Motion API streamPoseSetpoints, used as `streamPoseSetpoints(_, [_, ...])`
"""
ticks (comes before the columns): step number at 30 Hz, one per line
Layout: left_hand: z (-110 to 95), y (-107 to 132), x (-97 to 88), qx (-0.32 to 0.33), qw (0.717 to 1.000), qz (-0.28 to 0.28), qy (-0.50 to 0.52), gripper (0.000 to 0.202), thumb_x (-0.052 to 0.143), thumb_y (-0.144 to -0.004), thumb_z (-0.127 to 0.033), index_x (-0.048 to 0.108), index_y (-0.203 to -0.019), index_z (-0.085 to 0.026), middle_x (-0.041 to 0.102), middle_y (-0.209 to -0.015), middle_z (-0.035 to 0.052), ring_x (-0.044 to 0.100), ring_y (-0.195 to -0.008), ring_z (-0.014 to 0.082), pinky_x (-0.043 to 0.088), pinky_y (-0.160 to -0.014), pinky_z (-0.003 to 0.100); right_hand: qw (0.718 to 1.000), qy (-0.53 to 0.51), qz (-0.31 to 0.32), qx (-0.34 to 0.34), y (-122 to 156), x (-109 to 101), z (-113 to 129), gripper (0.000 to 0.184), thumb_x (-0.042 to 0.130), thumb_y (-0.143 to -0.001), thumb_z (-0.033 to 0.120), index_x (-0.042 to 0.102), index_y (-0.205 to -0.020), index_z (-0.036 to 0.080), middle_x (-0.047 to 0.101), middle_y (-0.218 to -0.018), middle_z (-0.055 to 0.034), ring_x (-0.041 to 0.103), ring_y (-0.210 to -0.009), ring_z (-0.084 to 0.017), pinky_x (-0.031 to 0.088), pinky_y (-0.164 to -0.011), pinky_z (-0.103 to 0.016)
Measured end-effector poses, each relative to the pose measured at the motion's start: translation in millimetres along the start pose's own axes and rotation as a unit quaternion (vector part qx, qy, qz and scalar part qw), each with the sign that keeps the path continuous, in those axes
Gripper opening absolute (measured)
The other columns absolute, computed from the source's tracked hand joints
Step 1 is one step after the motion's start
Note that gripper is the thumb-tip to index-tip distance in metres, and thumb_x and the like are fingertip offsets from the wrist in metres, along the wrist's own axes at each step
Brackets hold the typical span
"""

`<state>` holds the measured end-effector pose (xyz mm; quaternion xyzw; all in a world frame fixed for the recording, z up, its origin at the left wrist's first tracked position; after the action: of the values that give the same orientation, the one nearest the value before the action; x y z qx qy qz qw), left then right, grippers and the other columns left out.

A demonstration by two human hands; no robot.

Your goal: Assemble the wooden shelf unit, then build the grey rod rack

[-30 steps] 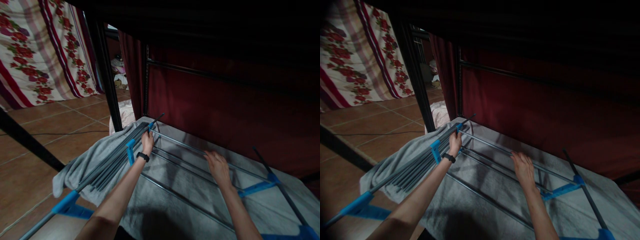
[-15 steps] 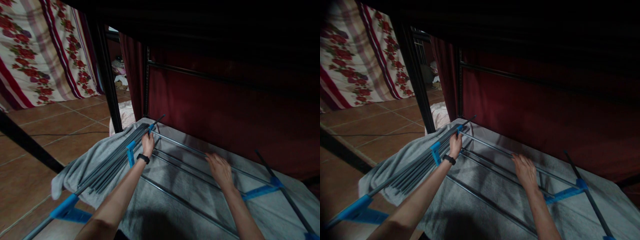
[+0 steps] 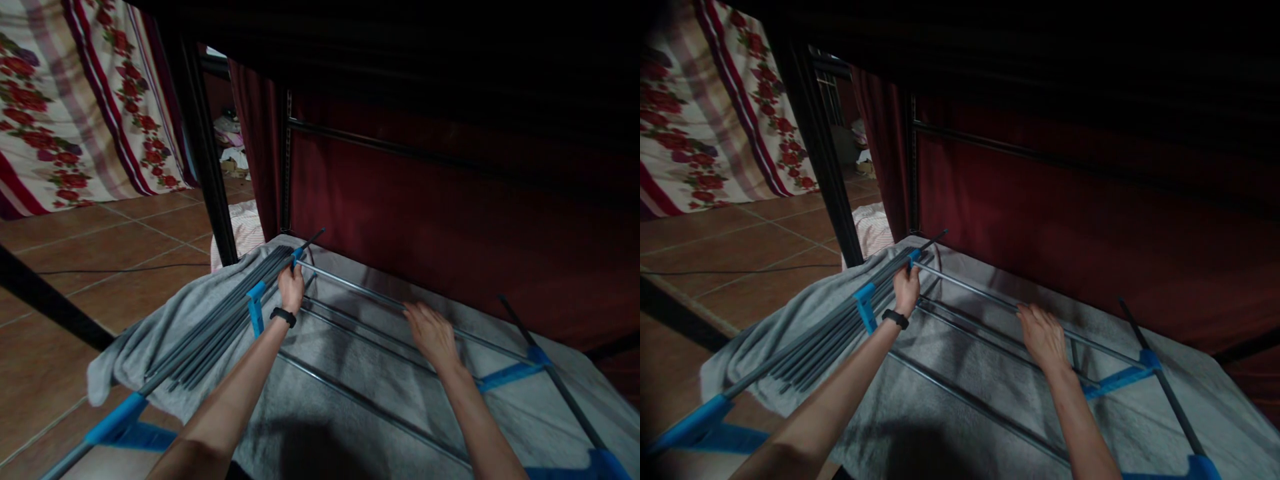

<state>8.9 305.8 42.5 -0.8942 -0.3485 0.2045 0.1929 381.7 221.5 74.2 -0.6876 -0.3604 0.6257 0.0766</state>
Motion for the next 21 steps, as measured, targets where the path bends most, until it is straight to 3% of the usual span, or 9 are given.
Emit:
streamPoseSetpoints(5, [-4, 2, -1.0, 0.002, 1.0, -0.01, -0.003, 0.028, 0.048, -0.091, -0.029, 0.065, -0.104, -0.012, 0.069, -0.114, 0.0189, 0.062, -0.114, 0.0326, 0.044, -0.107, 0.047, 0.999, -0.018, 0.031, 0.011, -1, 10, 0, 0.036, 0.036, -0.102, 0.028, 0.068, -0.118, 0.02, 0.072, -0.1, -0.0095, 0.066, -0.085, -0.02, 0.048, -0.079, -0.033])
streamPoseSetpoints(11, [-3, -5, -2.8, -0.009, 1.0, 0.004, -0.018, 0.023, 0.048, -0.088, -0.033, 0.061, -0.094, -0.015, 0.069, -0.108, 0.016, 0.061, -0.113, 0.0362, 0.044, -0.106, 0.054, 0.995, -0.048, 0.052, 0.067, -9, -5, -1, 0.034, 0.047, -0.1, 0.038, 0.069, -0.12, 0.021, 0.071, -0.113, -0.0099, 0.063, -0.103, -0.024, 0.045, -0.092, -0.036])
streamPoseSetpoints(13, [-1, -7, 2.1, -0.001, 0.998, 0.028, -0.061, 0.025, 0.043, -0.091, -0.033, 0.06, -0.099, -0.016, 0.069, -0.111, 0.0119, 0.059, -0.117, 0.0354, 0.044, -0.106, 0.055, 0.994, -0.049, 0.064, 0.073, -13, -7, -4, 0.033, 0.046, -0.101, 0.035, 0.068, -0.122, 0.023, 0.071, -0.116, -0.0083, 0.061, -0.108, -0.023, 0.044, -0.096, -0.036])
streamPoseSetpoints(14, [-3, -5, 6.8, 0.018, 0.995, 0.054, -0.078, 0.028, 0.048, -0.09, -0.033, 0.059, -0.105, -0.012, 0.066, -0.117, 0.0155, 0.056, -0.121, 0.037, 0.042, -0.108, 0.055, 0.994, -0.051, 0.071, 0.067, -14, -7, -6, 0.033, 0.045, -0.101, 0.034, 0.067, -0.123, 0.023, 0.071, -0.115, -0.0084, 0.062, -0.106, -0.022, 0.044, -0.094, -0.035])
streamPoseSetpoints(17, [-10, 19, -2.0, 0.063, 0.992, 0.047, -0.095, 0.058, 0.059, -0.086, -0.032, 0.046, -0.134, -0.002, 0.05, -0.137, 0.0275, 0.042, -0.135, 0.0424, 0.038, -0.111, 0.058, 0.993, -0.054, 0.078, 0.071, -13, -6, -13, 0.031, 0.046, -0.101, 0.032, 0.068, -0.122, 0.024, 0.072, -0.11, -0.008, 0.062, -0.104, -0.022, 0.043, -0.094, -0.036])
streamPoseSetpoints(18, [-19, 33, -4.1, 0.099, 0.989, 0.057, -0.099, 0.061, 0.054, -0.089, -0.032, 0.039, -0.142, -0.004, 0.047, -0.14, 0.0271, 0.038, -0.138, 0.0416, 0.039, -0.11, 0.06, 0.993, -0.054, 0.078, 0.075, -11, -6, -16, 0.031, 0.047, -0.1, 0.032, 0.067, -0.122, 0.024, 0.071, -0.111, -0.0078, 0.062, -0.104, -0.022, 0.043, -0.095, -0.036])
streamPoseSetpoints(19, [-30, 48, -13.2, 0.133, 0.985, 0.027, -0.104, 0.059, 0.053, -0.09, -0.029, 0.039, -0.143, -0.005, 0.047, -0.138, 0.0268, 0.038, -0.137, 0.0415, 0.039, -0.108, 0.062, 0.992, -0.054, 0.081, 0.078, -9, -6, -17, 0.03, 0.048, -0.1, 0.032, 0.067, -0.122, 0.024, 0.071, -0.112, -0.0077, 0.062, -0.105, -0.022, 0.042, -0.097, -0.037])
streamPoseSetpoints(21, [-63, 79, -12.6, 0.242, 0.962, 0.043, -0.123, 0.058, 0.054, -0.09, -0.027, 0.042, -0.143, -0.007, 0.046, -0.139, 0.0271, 0.038, -0.136, 0.0417, 0.035, -0.108, 0.064, 0.991, -0.053, 0.092, 0.081, -7, -6, -20, 0.029, 0.048, -0.1, 0.032, 0.067, -0.121, 0.024, 0.07, -0.115, -0.0078, 0.062, -0.105, -0.022, 0.041, -0.098, -0.037])
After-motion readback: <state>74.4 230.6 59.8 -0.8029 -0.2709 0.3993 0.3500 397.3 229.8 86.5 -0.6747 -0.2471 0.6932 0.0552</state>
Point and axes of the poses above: each hand's wrist, its own y-axis away from the middle knuckle, its own x-axis out of the palm, z = x × y, the point moved 9 cm from there along -y, towards the middle knuckle
